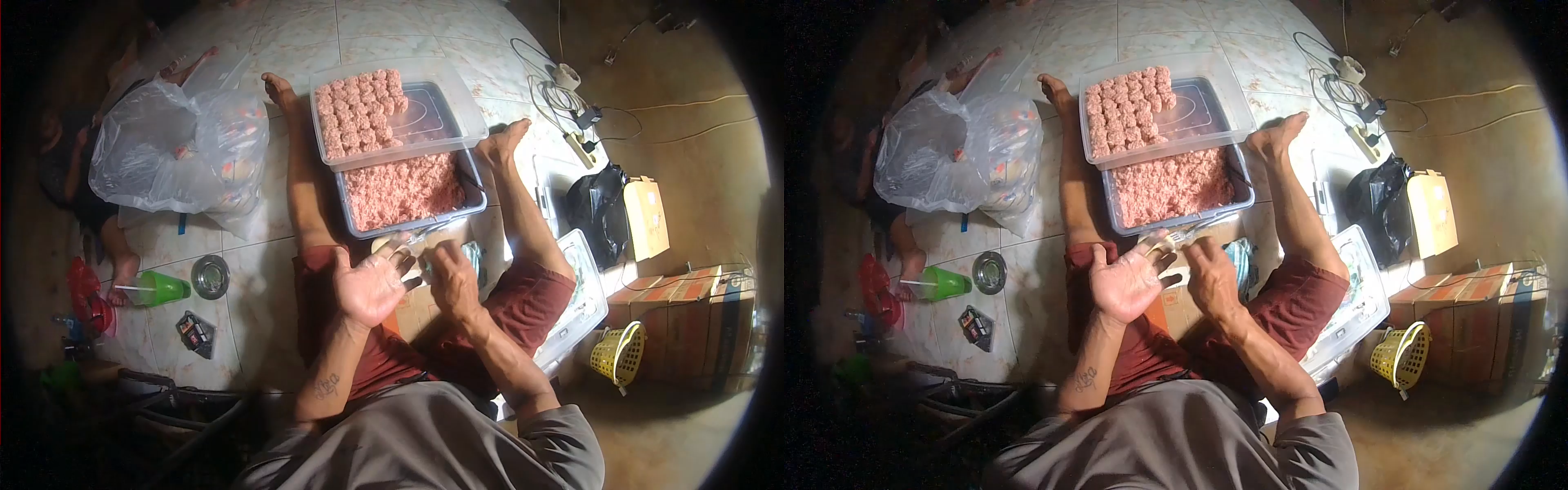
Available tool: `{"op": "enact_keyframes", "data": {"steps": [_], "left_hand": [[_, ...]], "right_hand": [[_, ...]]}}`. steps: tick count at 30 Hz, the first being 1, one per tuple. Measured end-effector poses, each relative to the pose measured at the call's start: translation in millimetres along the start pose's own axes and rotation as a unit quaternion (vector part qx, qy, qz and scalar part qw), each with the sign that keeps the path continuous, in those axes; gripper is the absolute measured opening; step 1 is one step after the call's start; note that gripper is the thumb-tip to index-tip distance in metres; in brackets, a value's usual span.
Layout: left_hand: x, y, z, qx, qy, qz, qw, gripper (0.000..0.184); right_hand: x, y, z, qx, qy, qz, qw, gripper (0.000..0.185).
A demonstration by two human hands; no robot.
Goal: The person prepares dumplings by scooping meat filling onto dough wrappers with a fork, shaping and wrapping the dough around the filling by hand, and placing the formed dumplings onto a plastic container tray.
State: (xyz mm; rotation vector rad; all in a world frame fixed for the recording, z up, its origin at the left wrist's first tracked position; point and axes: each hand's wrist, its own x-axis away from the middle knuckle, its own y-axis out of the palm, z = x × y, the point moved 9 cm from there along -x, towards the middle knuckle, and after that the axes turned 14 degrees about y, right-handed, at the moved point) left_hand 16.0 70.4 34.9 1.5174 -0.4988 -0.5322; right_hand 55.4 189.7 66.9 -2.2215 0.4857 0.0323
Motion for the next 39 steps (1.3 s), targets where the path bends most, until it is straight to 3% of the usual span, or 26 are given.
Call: {"op": "enact_keyframes", "data": {"steps": [2, 4, 5, 7, 8, 10, 11, 13, 15, 16, 17, 20, 22, 24, 25, 26, 28, 29, 30, 32, 33, 34, 35, 37, 38, 39], "left_hand": [[4.2, -4.4, 2.4, -0.014, 0.006, 0.009, 1.000, 0.112], [13.8, -27.4, 15.4, -0.233, 0.036, 0.057, 0.970, 0.103], [14.4, -25.4, 28.6, -0.425, 0.084, 0.000, 0.901, 0.081], [9.8, -15.0, 40.0, -0.744, 0.011, -0.006, 0.668, 0.059], [5.8, -26.7, 42.6, -0.742, 0.013, -0.004, 0.670, 0.059], [-3.4, -45.9, 25.7, -0.928, 0.034, -0.195, 0.316, 0.049], [-4.1, -54.9, 23.8, -0.928, 0.038, -0.191, 0.318, 0.049], [-2.4, -56.9, 20.4, -0.968, 0.111, -0.192, 0.120, 0.044], [-5.6, -65.8, 29.5, -0.970, 0.135, -0.166, 0.114, 0.034], [-6.4, -61.6, 32.0, -0.960, 0.148, -0.182, 0.153, 0.031], [-6.9, -57.3, 33.7, -0.948, 0.161, -0.197, 0.191, 0.027], [-4.9, -43.0, 40.1, -0.934, 0.201, -0.179, 0.233, 0.022], [-10.4, -44.9, 41.0, -0.944, 0.167, -0.163, 0.234, 0.018], [-16.8, -56.9, 38.4, -0.952, 0.134, -0.146, 0.234, 0.015], [-19.6, -64.3, 39.3, -0.939, 0.151, -0.127, 0.282, 0.014], [-22.2, -71.8, 42.7, -0.924, 0.169, -0.107, 0.327, 0.014], [-20.1, -59.4, 49.5, -0.913, 0.155, -0.094, 0.365, 0.015], [-18.8, -56.4, 54.1, -0.902, 0.144, -0.085, 0.398, 0.016], [-19.9, -59.0, 56.6, -0.902, 0.145, -0.083, 0.398, 0.016], [-17.6, -61.1, 55.5, -0.838, 0.185, -0.092, 0.506, 0.017], [-19.1, -59.6, 54.1, -0.837, 0.184, -0.095, 0.506, 0.017], [-22.6, -59.6, 51.1, -0.817, 0.173, -0.105, 0.540, 0.017], [-22.1, -60.4, 47.5, -0.795, 0.159, -0.113, 0.574, 0.017], [-18.2, -51.3, 50.0, -0.798, 0.178, -0.117, 0.564, 0.017], [-18.8, -43.0, 54.1, -0.800, 0.202, -0.121, 0.551, 0.017], [-16.8, -37.0, 53.7, -0.801, 0.202, -0.122, 0.550, 0.017]], "right_hand": [[-15.1, -10.4, 10.3, 0.008, 0.013, 0.017, 1.000, 0.019], [-41.8, -22.3, 23.7, 0.036, 0.013, 0.016, 0.999, 0.013], [-59.5, -23.0, 25.3, 0.058, -0.001, -0.004, 0.998, 0.008], [-95.1, -32.4, -7.9, 0.119, -0.032, -0.056, 0.991, 0.008], [-112.1, -21.7, -10.4, 0.164, -0.071, -0.056, 0.982, 0.009], [-143.2, 13.2, -4.2, 0.255, -0.152, -0.080, 0.951, 0.011], [-155.8, 34.8, 1.9, 0.300, -0.195, -0.103, 0.928, 0.012], [-172.8, 75.3, 16.9, 0.331, -0.228, -0.111, 0.909, 0.013], [-173.7, 125.1, 35.7, 0.404, -0.301, -0.115, 0.856, 0.011], [-163.4, 134.3, 22.6, 0.424, -0.306, -0.157, 0.838, 0.011], [-167.5, 130.5, 10.7, 0.425, -0.310, -0.161, 0.835, 0.011], [-168.4, 135.3, 11.6, 0.357, -0.297, -0.307, 0.831, 0.009], [-184.4, 120.9, 26.6, 0.267, -0.192, -0.348, 0.878, 0.013], [-185.3, 145.4, 49.0, 0.346, -0.177, -0.313, 0.867, 0.012], [-184.8, 148.3, 44.6, 0.420, -0.160, -0.271, 0.851, 0.012], [-166.7, 151.1, 25.0, 0.352, -0.218, -0.302, 0.859, 0.012], [-174.0, 143.0, 18.8, 0.208, -0.164, -0.360, 0.895, 0.015], [-178.4, 134.6, 20.2, 0.156, -0.062, -0.446, 0.879, 0.016], [-183.0, 128.3, 20.0, 0.240, -0.103, -0.380, 0.887, 0.015], [-175.7, 148.4, 31.0, 0.319, -0.109, -0.342, 0.877, 0.012], [-175.2, 151.1, 33.9, 0.396, -0.113, -0.298, 0.861, 0.010], [-163.5, 154.3, 20.4, 0.323, -0.182, -0.322, 0.871, 0.009], [-166.3, 153.0, 22.7, 0.322, -0.181, -0.323, 0.871, 0.009], [-173.0, 142.2, 15.6, 0.190, -0.145, -0.374, 0.896, 0.010], [-178.5, 134.3, 16.6, 0.286, -0.153, -0.310, 0.894, 0.011], [-173.6, 139.4, 14.4, 0.285, -0.153, -0.309, 0.894, 0.011]]}}
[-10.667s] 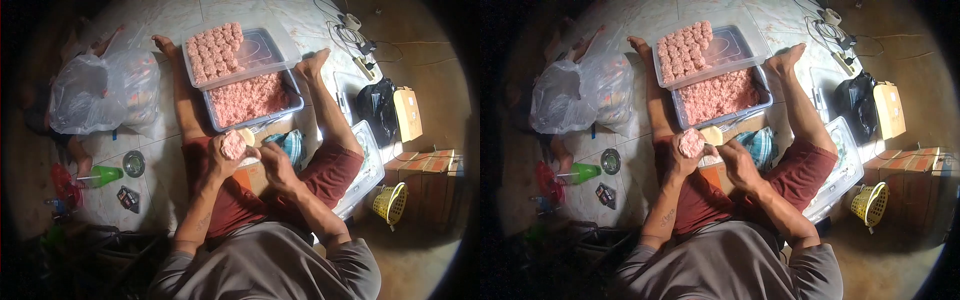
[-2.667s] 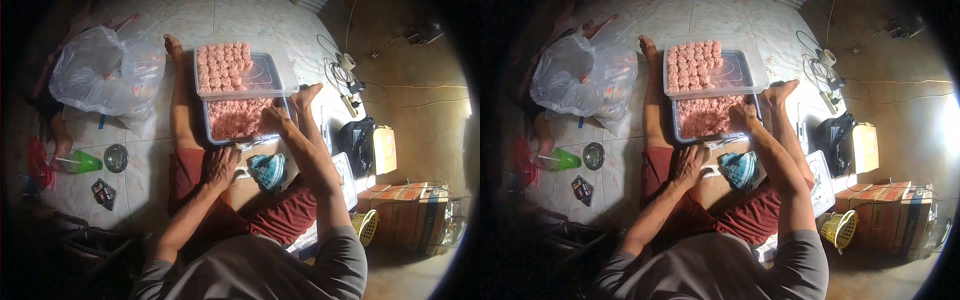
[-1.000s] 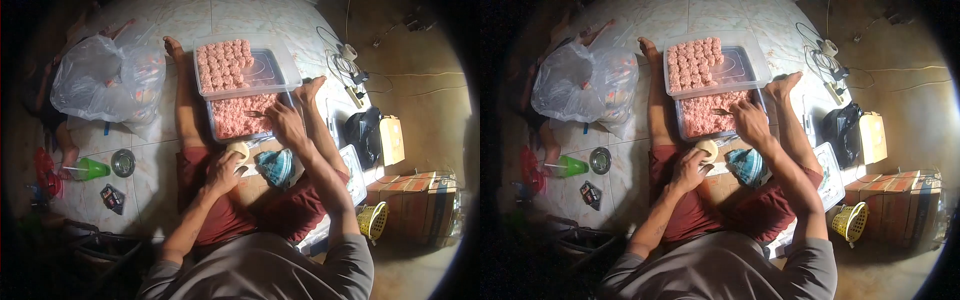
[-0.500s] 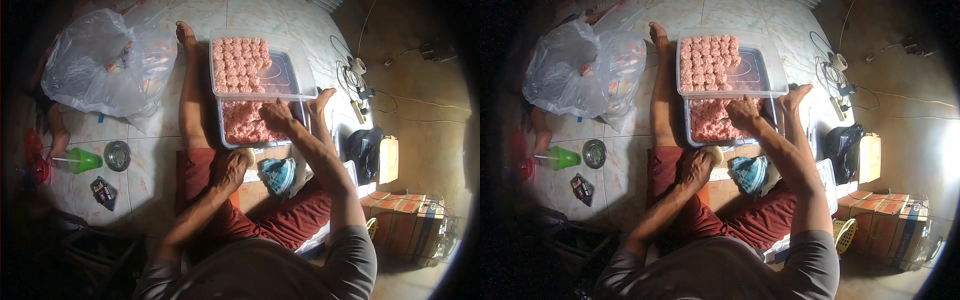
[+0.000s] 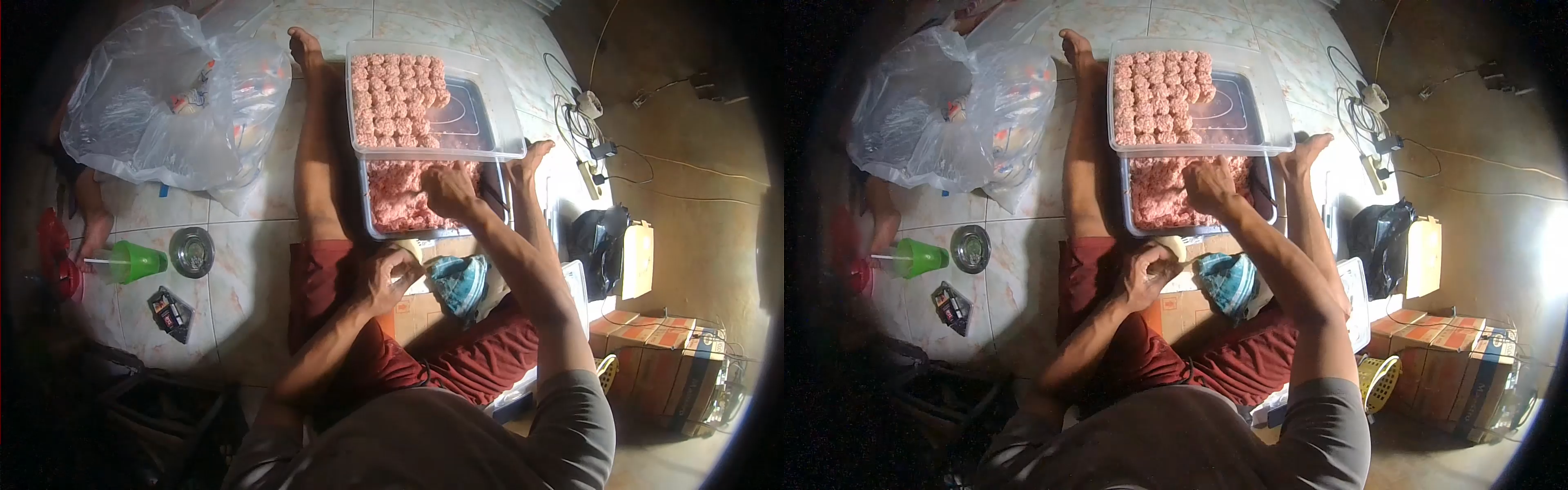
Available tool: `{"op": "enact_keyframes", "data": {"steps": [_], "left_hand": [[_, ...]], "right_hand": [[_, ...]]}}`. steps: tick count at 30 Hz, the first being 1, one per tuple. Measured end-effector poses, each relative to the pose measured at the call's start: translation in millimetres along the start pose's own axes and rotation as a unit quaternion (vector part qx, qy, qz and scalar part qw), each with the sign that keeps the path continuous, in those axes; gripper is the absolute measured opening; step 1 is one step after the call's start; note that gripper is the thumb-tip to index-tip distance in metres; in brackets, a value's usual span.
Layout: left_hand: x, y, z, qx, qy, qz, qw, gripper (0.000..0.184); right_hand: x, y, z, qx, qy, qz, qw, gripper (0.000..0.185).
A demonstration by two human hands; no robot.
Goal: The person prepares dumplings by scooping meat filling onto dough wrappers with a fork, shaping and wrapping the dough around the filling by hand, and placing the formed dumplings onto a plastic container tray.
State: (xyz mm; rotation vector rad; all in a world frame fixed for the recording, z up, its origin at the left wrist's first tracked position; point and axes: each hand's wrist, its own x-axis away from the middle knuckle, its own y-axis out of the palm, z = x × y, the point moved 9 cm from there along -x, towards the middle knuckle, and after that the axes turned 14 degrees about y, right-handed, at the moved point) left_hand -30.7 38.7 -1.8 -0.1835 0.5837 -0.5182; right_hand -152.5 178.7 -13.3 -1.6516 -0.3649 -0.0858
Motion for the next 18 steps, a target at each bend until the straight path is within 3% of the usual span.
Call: {"op": "enact_keyframes", "data": {"steps": [2, 4, 6, 8, 9, 10, 12, 13, 14, 15, 16, 18], "left_hand": [[0.4, -0.7, -7.3, 0.146, -0.093, 0.045, 0.984, 0.018], [9.1, 8.1, -27.8, 0.174, -0.073, 0.068, 0.980, 0.020], [18.7, 13.6, -38.0, 0.202, -0.054, 0.092, 0.974, 0.022], [30.3, 28.0, -51.4, 0.290, -0.158, 0.061, 0.942, 0.013], [24.0, 22.4, -39.5, 0.262, -0.095, 0.024, 0.960, 0.015], [24.2, 20.5, -37.7, 0.259, -0.094, 0.024, 0.961, 0.015], [19.2, 21.9, -23.5, 0.380, -0.039, 0.021, 0.924, 0.019], [24.3, 23.7, -23.7, 0.381, -0.041, 0.019, 0.924, 0.019], [30.8, 26.9, -36.6, 0.323, -0.099, 0.001, 0.941, 0.020], [33.5, 26.7, -49.1, 0.260, -0.151, -0.016, 0.953, 0.021], [32.2, 24.4, -47.0, 0.258, -0.147, -0.016, 0.955, 0.021], [47.3, 33.3, -53.5, 0.421, -0.276, 0.028, 0.863, 0.025]], "right_hand": [[-10.4, 16.9, 8.7, 0.138, 0.158, -0.022, 0.977, 0.013], [-3.8, 18.7, -24.0, 0.127, 0.028, 0.011, 0.991, 0.017], [-5.5, 15.6, -13.7, -0.014, -0.024, 0.010, 1.000, 0.019], [-4.4, 5.5, -10.4, 0.052, 0.016, 0.058, 0.997, 0.019], [-2.3, -4.1, -8.9, 0.116, 0.058, 0.105, 0.986, 0.018], [-1.1, -1.6, -13.4, 0.115, 0.057, 0.108, 0.986, 0.018], [-1.9, 9.8, -27.4, 0.061, 0.021, 0.045, 0.997, 0.015], [-7.0, 8.7, -25.6, -0.004, 0.030, -0.074, 0.997, 0.016], [-0.7, -0.7, -23.0, -0.029, -0.048, -0.001, 0.998, 0.016], [2.1, -6.7, -10.2, -0.097, -0.016, -0.040, 0.994, 0.016], [8.1, -17.1, -4.8, -0.165, 0.014, -0.081, 0.983, 0.018], [35.0, -58.0, -2.5, -0.225, 0.042, -0.084, 0.970, 0.019]]}}
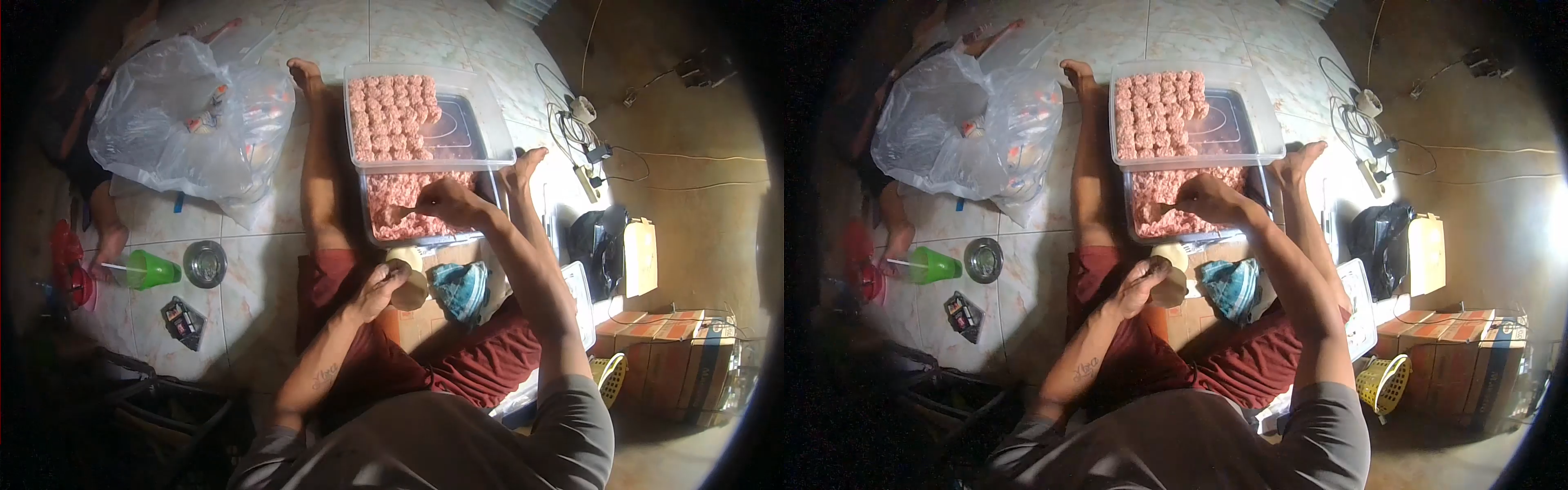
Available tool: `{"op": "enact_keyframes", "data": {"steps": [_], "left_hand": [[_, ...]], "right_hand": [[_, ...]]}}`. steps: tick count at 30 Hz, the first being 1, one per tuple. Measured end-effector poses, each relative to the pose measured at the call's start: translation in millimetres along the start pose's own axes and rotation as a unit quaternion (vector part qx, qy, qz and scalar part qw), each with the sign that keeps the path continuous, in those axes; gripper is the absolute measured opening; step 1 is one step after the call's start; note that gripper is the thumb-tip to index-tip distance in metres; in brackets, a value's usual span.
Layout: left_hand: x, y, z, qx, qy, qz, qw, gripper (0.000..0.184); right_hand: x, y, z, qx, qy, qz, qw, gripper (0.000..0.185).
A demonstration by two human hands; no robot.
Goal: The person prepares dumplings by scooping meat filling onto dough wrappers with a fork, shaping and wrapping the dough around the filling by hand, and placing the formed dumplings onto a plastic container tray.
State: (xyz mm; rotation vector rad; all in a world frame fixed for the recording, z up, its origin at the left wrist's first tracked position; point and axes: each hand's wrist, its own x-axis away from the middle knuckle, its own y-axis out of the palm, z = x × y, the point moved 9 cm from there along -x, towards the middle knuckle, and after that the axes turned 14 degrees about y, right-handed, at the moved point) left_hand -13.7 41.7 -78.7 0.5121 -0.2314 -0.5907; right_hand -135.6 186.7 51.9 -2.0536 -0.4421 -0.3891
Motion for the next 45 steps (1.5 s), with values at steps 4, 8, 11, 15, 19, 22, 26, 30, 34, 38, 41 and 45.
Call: {"op": "enact_keyframes", "data": {"steps": [4, 8, 11, 15, 19, 22, 26, 30, 34, 38, 41, 45], "left_hand": [[-7.9, 33.6, 42.0, 0.340, -0.042, 0.016, 0.939, 0.072], [-37.6, 34.1, 96.5, 0.445, 0.094, -0.009, 0.890, 0.091], [-47.6, 48.8, 105.0, 0.473, 0.119, -0.009, 0.873, 0.090], [-39.7, 62.5, 125.4, 0.418, 0.147, 0.037, 0.896, 0.087], [-43.0, 49.3, 120.1, 0.382, 0.157, 0.053, 0.909, 0.093], [-41.3, 32.4, 105.7, 0.450, 0.107, 0.112, 0.880, 0.091], [-20.8, 3.0, 82.0, 0.533, 0.071, 0.155, 0.829, 0.087], [-13.5, -1.5, 73.6, 0.442, 0.052, 0.176, 0.878, 0.091], [-0.9, 41.5, 79.2, 0.460, -0.026, 0.065, 0.885, 0.098], [-1.9, 28.9, 65.6, 0.463, 0.044, -0.015, 0.885, 0.099], [-5.5, 28.6, 65.4, 0.453, 0.063, 0.093, 0.884, 0.099], [-6.8, 22.0, 63.3, 0.407, 0.079, 0.128, 0.901, 0.098]], "right_hand": [[64.7, -32.4, -3.4, -0.169, -0.029, 0.089, 0.981, 0.013], [123.2, -21.8, -5.4, -0.148, -0.107, 0.358, 0.916, 0.013], [134.0, 27.1, -3.7, -0.083, -0.089, 0.457, 0.881, 0.022], [147.5, 35.5, -20.6, -0.144, -0.085, 0.470, 0.867, 0.031], [144.9, 55.4, -31.1, -0.099, -0.112, 0.448, 0.882, 0.036], [142.2, 63.8, -24.5, -0.003, -0.118, 0.409, 0.905, 0.040], [154.8, 73.9, -13.9, 0.093, -0.132, 0.343, 0.925, 0.043], [156.5, 42.3, -17.0, -0.029, -0.048, 0.245, 0.968, 0.042], [145.0, 39.8, -21.4, 0.038, -0.119, 0.188, 0.974, 0.052], [148.9, 47.0, -21.4, 0.106, -0.106, 0.200, 0.968, 0.053], [150.1, 48.6, -21.9, 0.091, -0.069, 0.181, 0.977, 0.055], [138.1, 58.9, -15.8, 0.006, -0.017, 0.161, 0.987, 0.051]]}}
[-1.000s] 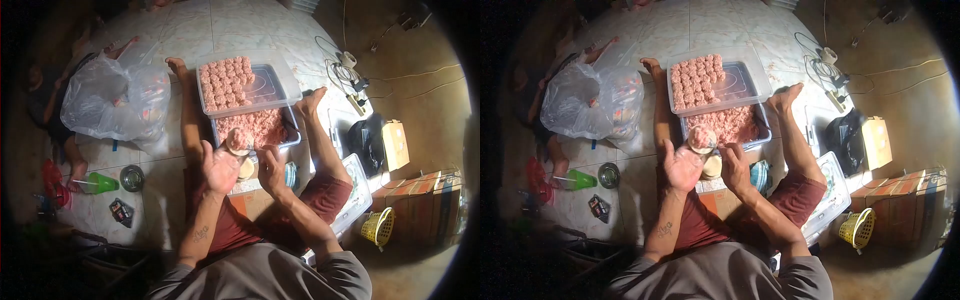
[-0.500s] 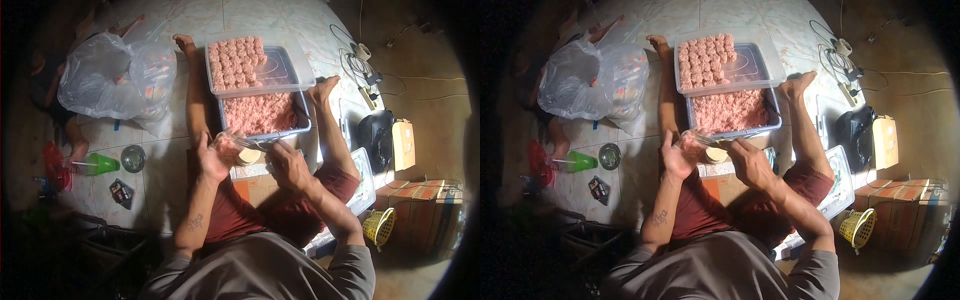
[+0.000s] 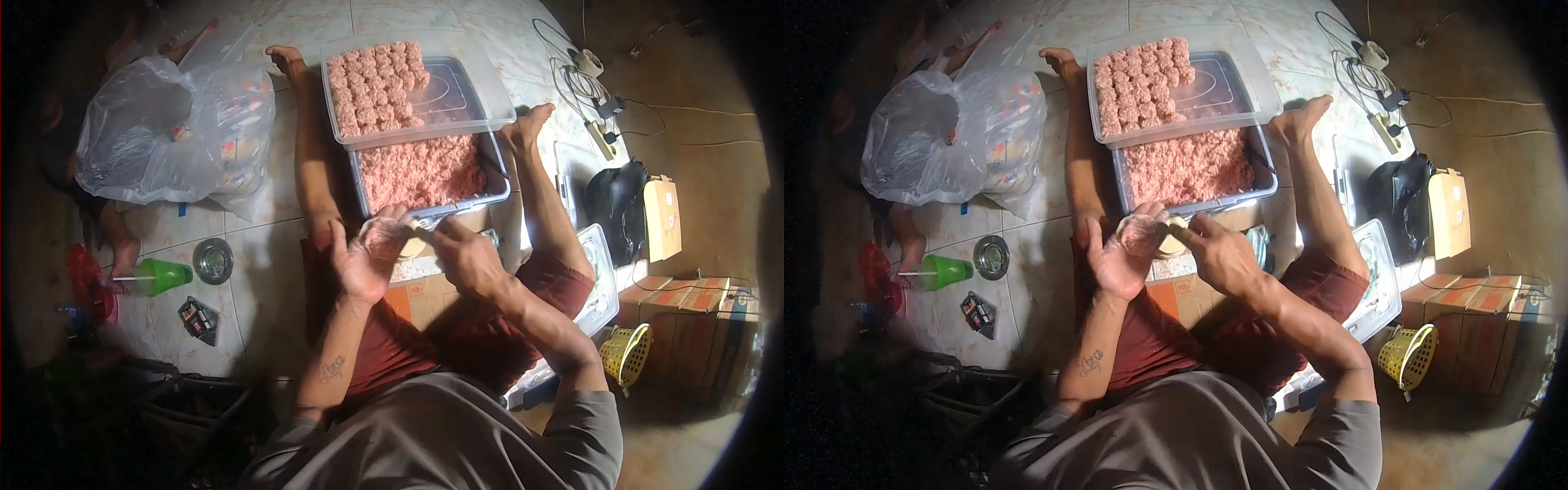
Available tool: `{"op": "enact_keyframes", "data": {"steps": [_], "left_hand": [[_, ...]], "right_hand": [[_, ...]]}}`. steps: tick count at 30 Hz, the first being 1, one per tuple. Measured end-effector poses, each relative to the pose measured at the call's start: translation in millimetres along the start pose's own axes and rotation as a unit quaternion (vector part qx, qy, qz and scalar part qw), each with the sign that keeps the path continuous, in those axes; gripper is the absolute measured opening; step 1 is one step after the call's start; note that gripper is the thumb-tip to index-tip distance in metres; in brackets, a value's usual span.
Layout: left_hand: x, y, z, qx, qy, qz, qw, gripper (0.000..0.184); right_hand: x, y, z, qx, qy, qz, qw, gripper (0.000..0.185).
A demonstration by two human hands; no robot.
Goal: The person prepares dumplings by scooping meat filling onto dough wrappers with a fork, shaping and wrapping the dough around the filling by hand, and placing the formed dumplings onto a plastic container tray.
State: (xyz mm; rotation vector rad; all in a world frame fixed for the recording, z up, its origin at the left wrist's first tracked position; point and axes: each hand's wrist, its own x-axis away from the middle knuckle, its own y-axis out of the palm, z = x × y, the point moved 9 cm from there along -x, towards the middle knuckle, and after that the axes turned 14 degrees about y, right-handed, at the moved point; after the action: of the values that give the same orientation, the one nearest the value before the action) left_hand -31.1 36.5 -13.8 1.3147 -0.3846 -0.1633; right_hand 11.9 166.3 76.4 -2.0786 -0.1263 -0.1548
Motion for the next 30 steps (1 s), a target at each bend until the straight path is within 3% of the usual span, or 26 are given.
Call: {"op": "enact_keyframes", "data": {"steps": [3, 5, 6, 7, 9, 11, 15, 16, 17, 20, 21, 23, 25, 30], "left_hand": [[-4.2, -15.5, 8.4, 0.006, 0.033, 0.008, 0.999, 0.091], [-1.0, -40.8, 36.0, -0.077, 0.117, 0.056, 0.989, 0.080], [3.9, -35.3, 42.2, -0.073, 0.107, 0.076, 0.989, 0.068], [4.6, -39.5, 42.8, -0.071, 0.108, 0.078, 0.988, 0.068], [8.8, -43.0, 35.9, -0.069, 0.057, 0.029, 0.996, 0.069], [17.8, -37.9, 26.2, -0.023, 0.014, -0.004, 1.000, 0.070], [32.3, -18.9, 28.4, 0.004, 0.022, -0.006, 1.000, 0.071], [33.6, -15.1, 31.7, 0.007, 0.027, -0.017, 0.999, 0.069], [34.8, -17.5, 35.4, 0.007, 0.033, -0.015, 0.999, 0.069], [31.6, -24.0, 33.4, 0.123, -0.016, 0.017, 0.992, 0.085], [27.8, -19.7, 33.7, 0.124, -0.016, 0.015, 0.992, 0.085], [22.5, -1.4, 31.5, 0.152, -0.036, -0.016, 0.988, 0.090], [17.6, 5.4, 25.3, 0.133, -0.052, -0.017, 0.990, 0.093], [16.9, 2.2, 8.1, 0.065, -0.107, -0.025, 0.992, 0.103]], "right_hand": [[-14.3, -1.1, 4.9, -0.012, -0.035, 0.022, 0.999, 0.045], [-22.1, -20.6, -3.4, 0.012, -0.066, 0.050, 0.996, 0.041], [-42.0, -28.6, -1.7, 0.033, -0.002, 0.067, 0.997, 0.032], [-62.0, -27.4, 4.2, 0.021, -0.029, 0.098, 0.994, 0.021], [-104.4, -5.9, 14.7, 0.107, 0.006, 0.040, 0.993, 0.014], [-138.2, 24.4, 21.1, 0.121, -0.036, 0.055, 0.990, 0.015], [-156.7, 48.4, -5.4, 0.163, -0.098, 0.078, 0.979, 0.021], [-162.7, 55.0, 5.0, 0.192, -0.031, 0.014, 0.981, 0.020], [-158.4, 48.1, 4.7, 0.193, -0.037, 0.011, 0.981, 0.020], [-130.1, 3.7, 4.8, 0.009, -0.115, 0.022, 0.993, 0.014], [-118.2, -10.7, -0.9, 0.011, -0.116, 0.023, 0.993, 0.014], [-88.1, -35.8, -11.0, -0.124, -0.073, -0.041, 0.989, 0.016], [-54.4, -37.6, -26.6, -0.114, -0.160, -0.031, 0.980, 0.017], [-20.8, -24.7, -12.7, -0.003, -0.140, -0.085, 0.986, 0.030]]}}
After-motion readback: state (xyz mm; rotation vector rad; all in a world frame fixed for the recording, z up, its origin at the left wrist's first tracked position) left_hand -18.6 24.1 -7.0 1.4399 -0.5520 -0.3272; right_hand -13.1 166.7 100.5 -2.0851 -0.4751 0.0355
